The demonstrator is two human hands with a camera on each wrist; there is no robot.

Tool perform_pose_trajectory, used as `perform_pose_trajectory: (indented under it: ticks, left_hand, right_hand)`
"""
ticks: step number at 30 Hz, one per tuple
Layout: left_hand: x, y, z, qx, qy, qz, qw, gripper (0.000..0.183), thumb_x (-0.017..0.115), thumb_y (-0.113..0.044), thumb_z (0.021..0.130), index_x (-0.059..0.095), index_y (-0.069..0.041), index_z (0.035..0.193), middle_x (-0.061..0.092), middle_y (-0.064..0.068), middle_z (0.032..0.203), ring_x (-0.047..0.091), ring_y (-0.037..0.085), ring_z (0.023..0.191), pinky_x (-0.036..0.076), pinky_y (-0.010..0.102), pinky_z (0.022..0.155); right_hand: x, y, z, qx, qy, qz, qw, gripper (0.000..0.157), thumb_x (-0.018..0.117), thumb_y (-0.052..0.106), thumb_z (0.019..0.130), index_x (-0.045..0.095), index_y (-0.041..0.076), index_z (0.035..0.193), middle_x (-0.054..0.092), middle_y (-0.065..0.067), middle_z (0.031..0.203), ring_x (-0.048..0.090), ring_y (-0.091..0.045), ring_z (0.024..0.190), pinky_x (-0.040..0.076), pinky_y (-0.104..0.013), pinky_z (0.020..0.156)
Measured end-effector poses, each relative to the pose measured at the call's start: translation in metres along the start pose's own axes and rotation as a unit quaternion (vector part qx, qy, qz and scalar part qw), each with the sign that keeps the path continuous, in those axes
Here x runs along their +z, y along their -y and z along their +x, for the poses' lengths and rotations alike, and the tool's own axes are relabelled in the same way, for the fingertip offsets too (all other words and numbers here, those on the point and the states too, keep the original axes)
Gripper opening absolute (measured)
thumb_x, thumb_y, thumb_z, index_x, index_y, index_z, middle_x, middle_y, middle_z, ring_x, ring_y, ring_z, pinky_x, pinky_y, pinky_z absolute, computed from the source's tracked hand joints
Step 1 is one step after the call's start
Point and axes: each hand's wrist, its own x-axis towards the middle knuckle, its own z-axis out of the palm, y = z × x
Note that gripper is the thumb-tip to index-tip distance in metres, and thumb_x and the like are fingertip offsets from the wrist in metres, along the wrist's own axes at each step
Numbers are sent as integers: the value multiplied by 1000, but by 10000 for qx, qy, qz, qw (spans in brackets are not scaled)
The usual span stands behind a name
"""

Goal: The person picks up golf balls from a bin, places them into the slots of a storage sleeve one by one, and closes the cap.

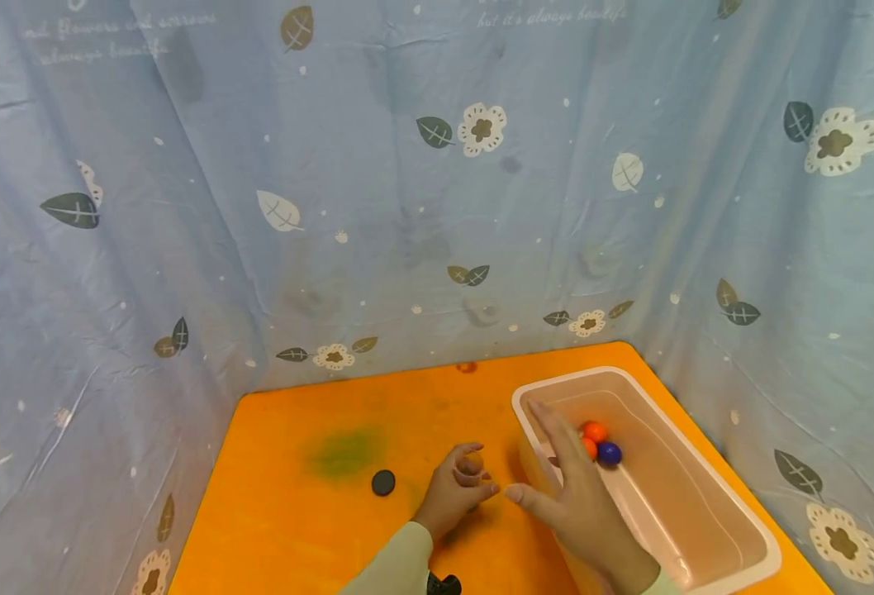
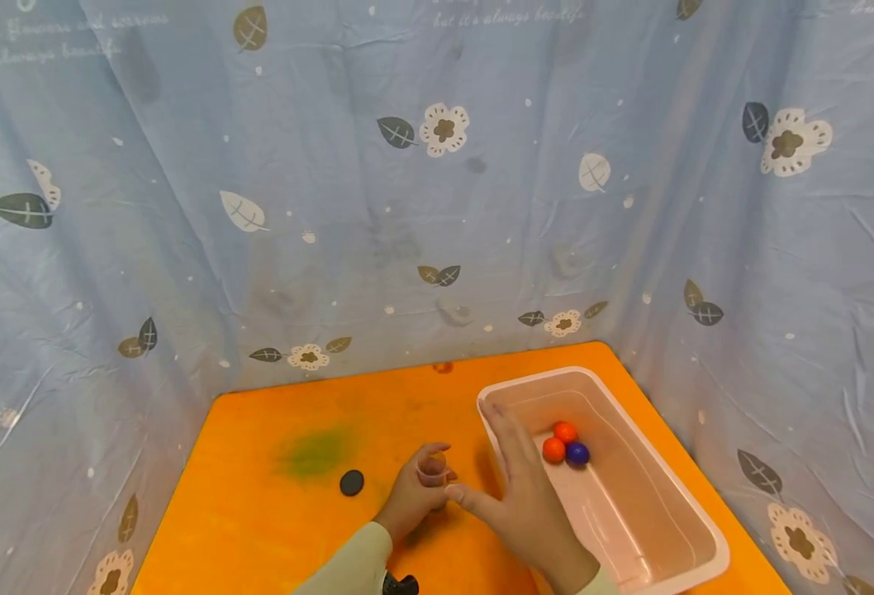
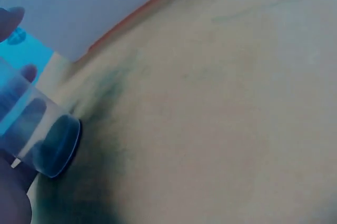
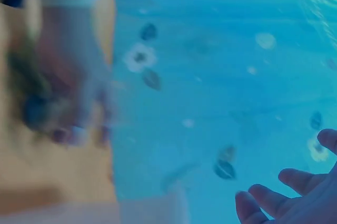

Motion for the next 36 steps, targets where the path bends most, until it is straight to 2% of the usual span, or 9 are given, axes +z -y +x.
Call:
perform_pose_trajectory:
  ticks: [2,6,12,18,23,26,28,31,36]
  left_hand:
    - [1,1,-1,-61,-52,115,9999,55,88,-12,94,63,-6,143,67,9,114,71,25,101,59,33,85]
    - [0,-3,-7,-129,-106,465,9988,40,89,-18,94,68,-5,127,68,8,116,70,22,101,58,32,83]
    - [-6,-24,-14,-120,107,576,9982,29,90,-26,95,68,-13,110,73,14,118,72,20,100,59,34,81]
    - [-12,-50,-23,-146,390,475,9980,30,90,-28,94,66,-15,107,74,5,102,72,17,96,59,33,76]
    - [-16,-73,-31,91,542,484,9973,28,89,-27,96,66,-15,106,73,1,107,73,16,98,59,32,82]
    - [-17,-86,-37,348,607,395,9968,25,87,-23,96,66,-14,107,71,5,111,74,17,98,60,32,86]
    - [-18,-93,-40,426,643,237,9967,24,87,-20,96,68,-14,108,71,8,113,75,18,97,60,32,86]
    - [-18,-102,-46,527,732,-21,9959,24,87,-17,96,69,-13,111,70,7,112,76,20,96,60,33,88]
    - [-18,-112,-50,848,911,-157,9921,23,86,-11,96,68,-11,109,69,2,108,77,18,88,61,34,87]
  right_hand:
    - [-15,0,9,164,-35,125,9998,99,86,21,95,28,35,173,36,-9,171,46,-34,144,53,-51,96]
    - [-41,-9,27,482,-29,430,9979,90,76,17,104,24,33,175,35,-16,170,50,-40,141,52,-47,99]
    - [-60,-43,51,1016,7,1065,9891,76,63,23,112,21,27,176,31,-19,171,44,-50,145,40,-73,108]
    - [-56,-82,60,1798,249,1106,9771,77,61,42,113,21,21,175,34,-24,167,47,-48,141,44,-66,107]
    - [-48,-111,61,2427,525,1117,9622,82,61,54,110,27,13,171,36,-26,162,55,-44,132,51,-60,103]
    - [-42,-127,62,2817,743,1142,9498,85,65,57,107,30,8,168,43,-27,155,63,-37,111,57,-45,89]
    - [-38,-136,61,3080,938,1078,9406,89,68,58,105,30,6,167,44,-26,154,62,-36,98,53,-38,74]
    - [-35,-149,60,3375,1249,936,9283,95,70,60,103,27,3,167,43,-30,154,61,-38,97,53,-39,72]
    - [-32,-165,61,3723,1624,741,9108,100,71,64,101,26,5,168,49,-31,151,64,-39,113,58,-53,89]
